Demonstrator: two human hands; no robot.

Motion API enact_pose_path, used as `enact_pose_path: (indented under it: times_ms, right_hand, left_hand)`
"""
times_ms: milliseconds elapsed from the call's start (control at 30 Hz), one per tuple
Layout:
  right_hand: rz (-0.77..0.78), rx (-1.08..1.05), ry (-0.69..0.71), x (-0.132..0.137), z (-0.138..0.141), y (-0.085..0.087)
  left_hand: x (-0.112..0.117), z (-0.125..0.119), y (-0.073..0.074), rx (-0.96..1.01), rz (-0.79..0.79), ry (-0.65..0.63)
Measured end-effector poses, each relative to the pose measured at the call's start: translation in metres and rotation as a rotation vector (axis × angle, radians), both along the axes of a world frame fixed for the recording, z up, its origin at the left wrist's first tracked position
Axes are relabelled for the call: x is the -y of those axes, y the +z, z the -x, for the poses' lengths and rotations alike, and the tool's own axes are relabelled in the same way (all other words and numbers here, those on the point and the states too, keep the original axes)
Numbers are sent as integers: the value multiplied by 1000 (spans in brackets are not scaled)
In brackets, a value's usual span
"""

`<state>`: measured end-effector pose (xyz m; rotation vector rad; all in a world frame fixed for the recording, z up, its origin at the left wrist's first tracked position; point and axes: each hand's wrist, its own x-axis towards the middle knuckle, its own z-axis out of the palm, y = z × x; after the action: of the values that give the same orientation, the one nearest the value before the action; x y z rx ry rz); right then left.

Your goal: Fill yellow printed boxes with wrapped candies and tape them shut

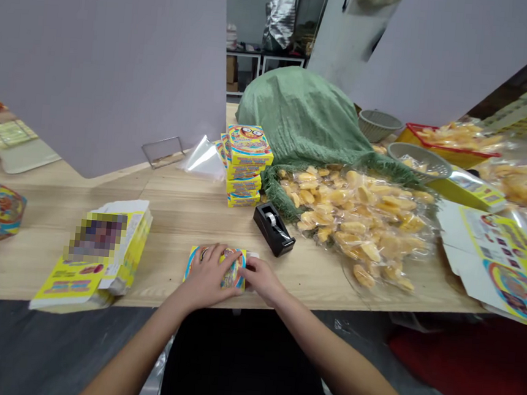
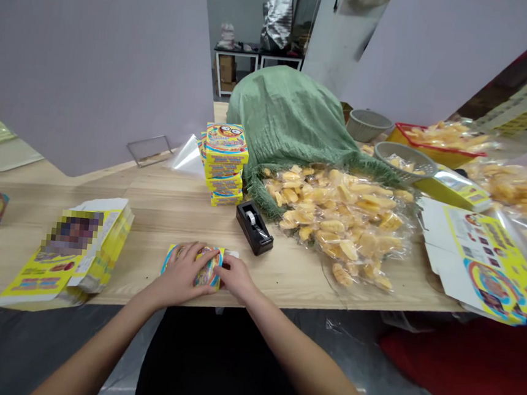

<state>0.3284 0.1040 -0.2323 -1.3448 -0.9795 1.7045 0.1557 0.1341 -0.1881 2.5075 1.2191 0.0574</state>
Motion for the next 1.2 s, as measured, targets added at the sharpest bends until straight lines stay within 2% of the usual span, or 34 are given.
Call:
enact_pose_path:
  times_ms: [67, 167, 200, 233, 267, 300, 333, 367, 467, 533, 600, 667, 733, 800, 867, 1000, 1100, 1200]
  right_hand:
    - [-97, 60, 39, 0, -5, 15]
    - [-460, 224, 86, 4, -27, 52]
    - [-583, 285, 25, 7, -37, 64]
    - [-670, 330, -94, 9, -46, 75]
    - [-694, 336, -242, 12, -55, 83]
    - [-660, 296, -363, 14, -62, 88]
    - [-577, 208, -421, 16, -67, 91]
    - [-458, 79, -408, 16, -69, 91]
    - [-125, -318, -174, 15, -67, 84]
    - [-64, -393, -126, 13, -62, 81]
    - [-132, -307, -121, 12, -61, 82]
    - [-300, -135, -63, 12, -65, 89]
    - [-494, 17, 62, 14, -73, 97]
    - [-600, 73, 183, 15, -80, 105]
    - [-561, 64, 181, 15, -82, 110]
    - [-355, 72, 42, 12, -75, 112]
    - [-297, 45, 107, 9, -70, 111]
    - [-338, 100, 138, 8, -70, 112]
  left_hand:
    - [-14, 3, 16, 80, 112, -34]
    - [-26, 3, 32, 351, 253, -53]
    - [-26, 1, 33, 461, 267, -12]
    - [-23, -1, 32, 563, 261, 50]
    - [-18, -4, 29, 644, 239, 121]
    - [-12, -8, 25, 700, 210, 181]
    - [-6, -11, 21, 733, 179, 214]
    - [1, -15, 17, 750, 151, 225]
    - [15, -26, 13, 778, 94, 214]
    - [19, -32, 15, 789, 85, 222]
    - [22, -35, 19, 790, 73, 235]
    - [25, -38, 22, 838, 80, 255]
    - [28, -40, 24, 937, 148, 305]
    - [30, -41, 26, 1010, 231, 357]
    - [32, -43, 26, 1011, 267, 367]
    - [34, -47, 25, 932, 269, 381]
    - [34, -47, 23, 907, 266, 391]
    - [35, -47, 23, 934, 278, 373]
